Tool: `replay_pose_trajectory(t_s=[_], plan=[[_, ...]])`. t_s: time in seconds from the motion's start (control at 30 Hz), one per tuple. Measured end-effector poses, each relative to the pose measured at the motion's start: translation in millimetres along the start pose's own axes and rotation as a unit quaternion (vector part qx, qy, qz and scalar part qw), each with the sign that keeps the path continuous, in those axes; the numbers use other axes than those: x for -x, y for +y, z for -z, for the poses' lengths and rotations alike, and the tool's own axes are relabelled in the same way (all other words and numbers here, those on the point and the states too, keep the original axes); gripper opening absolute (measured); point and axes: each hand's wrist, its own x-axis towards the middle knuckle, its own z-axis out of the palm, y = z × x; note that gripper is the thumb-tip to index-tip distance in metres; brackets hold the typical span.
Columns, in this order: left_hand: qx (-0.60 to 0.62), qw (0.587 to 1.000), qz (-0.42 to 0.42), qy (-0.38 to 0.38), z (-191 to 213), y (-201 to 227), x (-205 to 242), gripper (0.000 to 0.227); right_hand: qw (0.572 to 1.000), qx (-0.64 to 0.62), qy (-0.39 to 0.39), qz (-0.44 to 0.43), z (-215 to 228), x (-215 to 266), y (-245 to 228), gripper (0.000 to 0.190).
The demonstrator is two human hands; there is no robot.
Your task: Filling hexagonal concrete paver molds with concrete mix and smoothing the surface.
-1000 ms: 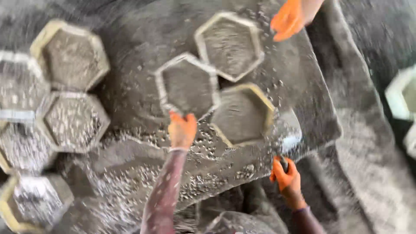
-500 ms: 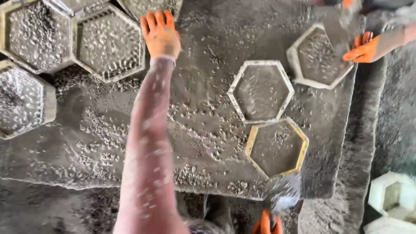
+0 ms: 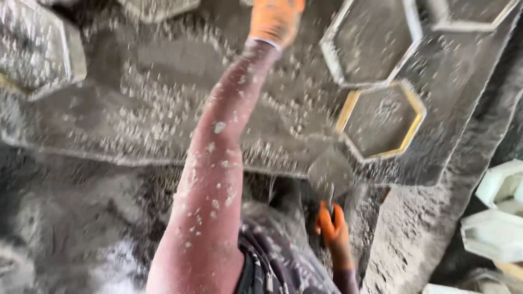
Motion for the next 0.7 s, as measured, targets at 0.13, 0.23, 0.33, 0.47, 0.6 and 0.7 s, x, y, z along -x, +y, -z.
replay_pose_trajectory(t_s=[0.13,0.23,0.33,0.47,0.6,0.7], plan=[[0.035,0.999,-0.005,0.013,55,73,58,0.019,0.994,-0.091,-0.042,-0.052,-23,-2,-36,0.029],[0.039,0.997,0.054,-0.044,77,120,105,0.032,0.996,-0.047,-0.031,-0.068,-28,-16,-46,0.027],[0.207,0.976,0.069,0.012,101,138,165,0.038,0.997,-0.009,-0.055,-0.046,-31,-31,-50,0.029],[0.159,0.977,0.077,-0.122,181,62,199,0.04,0.992,0.084,-0.092,-0.036,-45,-31,-104,0.025],[0.278,0.895,0.337,-0.09,146,-80,260,0.057,0.991,0.058,-0.089,-0.076,-75,-37,-114,0.027],[-0.03,0.961,0.267,-0.07,152,-152,274,0.059,0.989,0.063,-0.101,-0.082,-108,-44,-129,0.025]])
